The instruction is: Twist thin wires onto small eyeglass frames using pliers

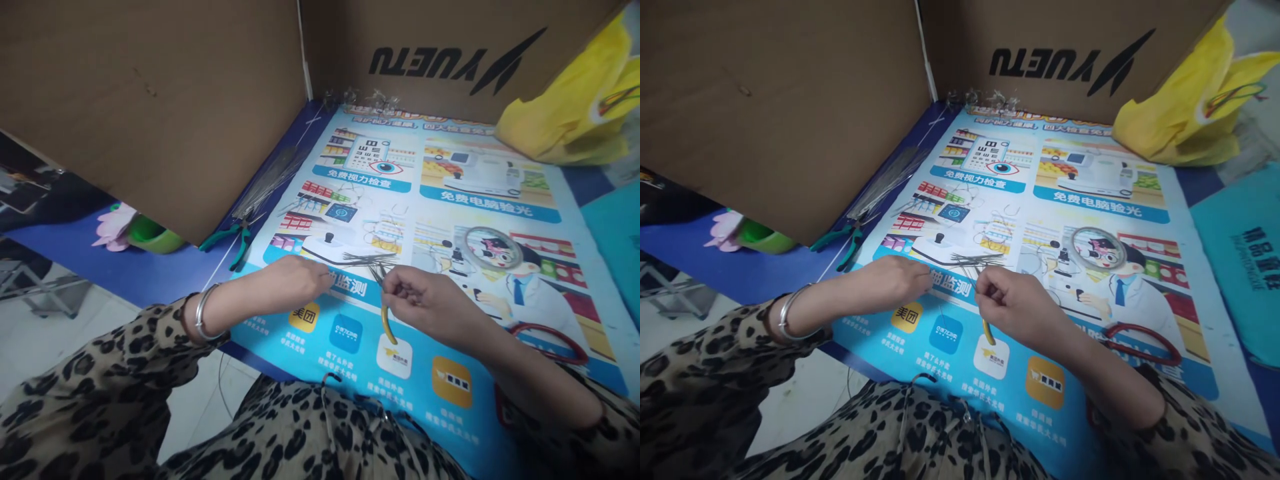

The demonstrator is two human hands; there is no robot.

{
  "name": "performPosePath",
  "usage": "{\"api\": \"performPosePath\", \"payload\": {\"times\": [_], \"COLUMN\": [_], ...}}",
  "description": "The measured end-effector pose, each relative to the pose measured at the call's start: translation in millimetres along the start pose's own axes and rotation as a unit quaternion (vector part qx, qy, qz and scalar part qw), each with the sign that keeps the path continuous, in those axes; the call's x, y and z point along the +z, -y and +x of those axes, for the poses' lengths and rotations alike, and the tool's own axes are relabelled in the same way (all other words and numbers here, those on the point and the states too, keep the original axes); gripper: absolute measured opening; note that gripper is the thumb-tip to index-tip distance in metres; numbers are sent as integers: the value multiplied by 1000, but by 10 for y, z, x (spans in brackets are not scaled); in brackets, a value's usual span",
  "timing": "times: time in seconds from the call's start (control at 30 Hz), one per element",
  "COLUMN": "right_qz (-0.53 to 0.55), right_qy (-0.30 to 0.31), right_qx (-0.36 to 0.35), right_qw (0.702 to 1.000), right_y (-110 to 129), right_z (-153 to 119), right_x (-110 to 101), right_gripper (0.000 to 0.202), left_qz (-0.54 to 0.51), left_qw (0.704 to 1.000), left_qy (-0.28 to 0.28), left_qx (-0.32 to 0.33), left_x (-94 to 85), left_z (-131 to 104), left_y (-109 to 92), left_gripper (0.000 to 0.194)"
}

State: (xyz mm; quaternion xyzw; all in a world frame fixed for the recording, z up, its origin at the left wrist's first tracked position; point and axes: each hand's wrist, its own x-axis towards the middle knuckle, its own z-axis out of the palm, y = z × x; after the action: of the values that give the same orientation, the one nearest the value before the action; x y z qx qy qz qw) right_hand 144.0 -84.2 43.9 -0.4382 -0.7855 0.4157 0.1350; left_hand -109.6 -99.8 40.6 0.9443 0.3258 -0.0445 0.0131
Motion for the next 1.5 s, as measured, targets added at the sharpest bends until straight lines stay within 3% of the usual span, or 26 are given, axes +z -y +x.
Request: {"api": "performPosePath", "payload": {"times": [0.1,0.4,0.73,0.87,1.0,1.17,1.23,1.3,1.43,1.5], "right_qz": [12,66,111,134,188,278,302,322,354,357], "right_qy": [7,32,44,38,27,25,29,23,-9,-32], "right_qx": [5,2,3,13,50,89,92,95,64,57], "right_qw": [1000,997,993,990,980,956,948,942,933,932], "right_y": [-19,-75,-171,-161,-134,-141,-145,-139,-95,-73], "right_z": [9,18,3,12,18,33,43,54,83,94], "right_x": [2,24,72,68,37,25,42,73,156,198], "right_gripper": [7,9,10,11,14,15,14,16,19,20], "left_qz": [26,39,95,77,28,-61,-159,-290,-498,-508], "left_qw": [999,992,982,985,992,998,983,946,850,842], "left_qy": [-11,36,32,42,4,26,2,-41,-119,-136], "left_qx": [30,115,160,148,124,-20,-95,-137,-126,-118], "left_x": [-26,-167,-55,-51,-60,-50,-55,-59,-24,15], "left_z": [83,350,360,368,308,104,42,30,190,317], "left_y": [-6,15,-62,-29,82,167,147,88,-107,-203], "left_gripper": [9,15,16,17,14,14,15,13,6,6]}}
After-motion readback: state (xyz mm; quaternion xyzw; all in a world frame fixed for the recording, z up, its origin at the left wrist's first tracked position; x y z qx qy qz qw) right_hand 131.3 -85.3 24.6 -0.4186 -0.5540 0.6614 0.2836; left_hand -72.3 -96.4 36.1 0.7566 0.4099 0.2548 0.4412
